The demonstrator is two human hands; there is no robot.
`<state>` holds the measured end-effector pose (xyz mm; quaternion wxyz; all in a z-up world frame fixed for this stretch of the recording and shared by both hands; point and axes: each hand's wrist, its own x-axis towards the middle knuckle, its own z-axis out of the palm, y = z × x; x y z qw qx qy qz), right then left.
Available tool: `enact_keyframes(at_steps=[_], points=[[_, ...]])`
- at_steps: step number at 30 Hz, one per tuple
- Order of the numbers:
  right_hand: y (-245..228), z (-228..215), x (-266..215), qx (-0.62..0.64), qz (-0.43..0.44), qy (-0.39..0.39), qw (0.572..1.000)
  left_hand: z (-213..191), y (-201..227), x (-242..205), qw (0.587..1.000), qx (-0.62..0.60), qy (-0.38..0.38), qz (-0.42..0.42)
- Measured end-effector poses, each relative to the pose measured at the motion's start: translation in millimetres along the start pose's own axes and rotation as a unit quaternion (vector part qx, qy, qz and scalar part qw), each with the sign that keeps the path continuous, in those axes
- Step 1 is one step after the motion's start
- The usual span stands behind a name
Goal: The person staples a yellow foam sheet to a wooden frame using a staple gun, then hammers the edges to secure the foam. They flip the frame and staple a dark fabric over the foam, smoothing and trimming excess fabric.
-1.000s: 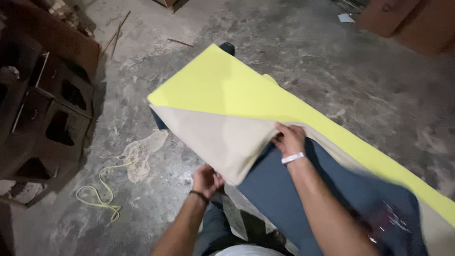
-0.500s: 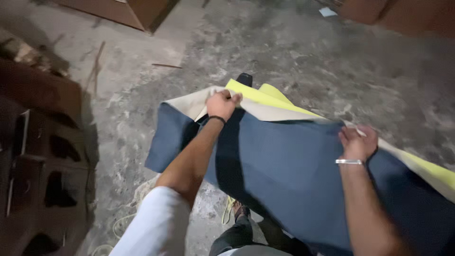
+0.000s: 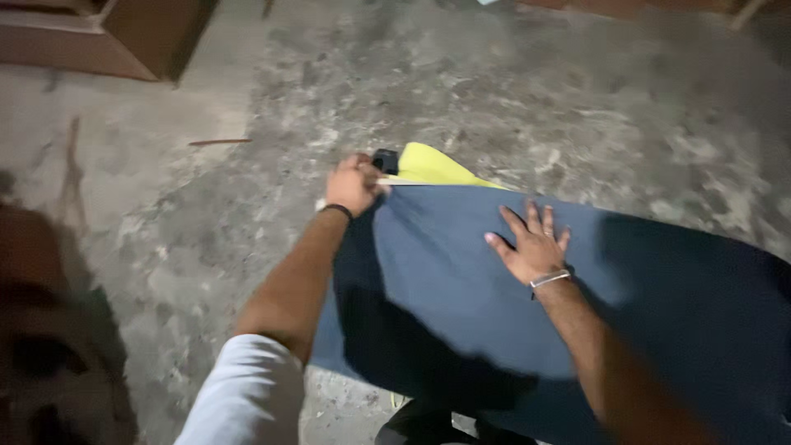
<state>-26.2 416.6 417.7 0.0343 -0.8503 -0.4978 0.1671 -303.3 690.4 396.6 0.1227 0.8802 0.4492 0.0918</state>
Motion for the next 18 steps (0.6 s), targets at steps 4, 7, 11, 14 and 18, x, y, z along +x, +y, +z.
enact_keyframes(at_steps=[4, 7, 11, 14, 18], points=[[48.3, 3.4, 26.2, 0.041, 0.033, 0.152, 0.987, 4.1, -5.0, 46.4, 0.997, 0.041, -0.014, 0.069], [84.8, -11.1, 50.5, 0.040, 0.057, 0.176, 0.982, 7.3, -11.2, 57.3, 0.999, -0.014, -0.029, 0.034], [100.4, -23.4, 63.3, -0.009, 0.054, 0.129, 0.990, 3.7, 15.3, 54.3, 0.999, 0.032, 0.031, -0.028], [87.9, -22.6, 60.0, -0.059, 0.028, 0.194, 0.979, -3.1, 76.1, 31.7, 0.991, 0.062, 0.118, 0.012], [77.7, -47.5, 13.8, 0.075, -0.046, 0.340, 0.936, 9.3, 216.0, -54.0, 0.960, -0.105, 0.039, 0.257]])
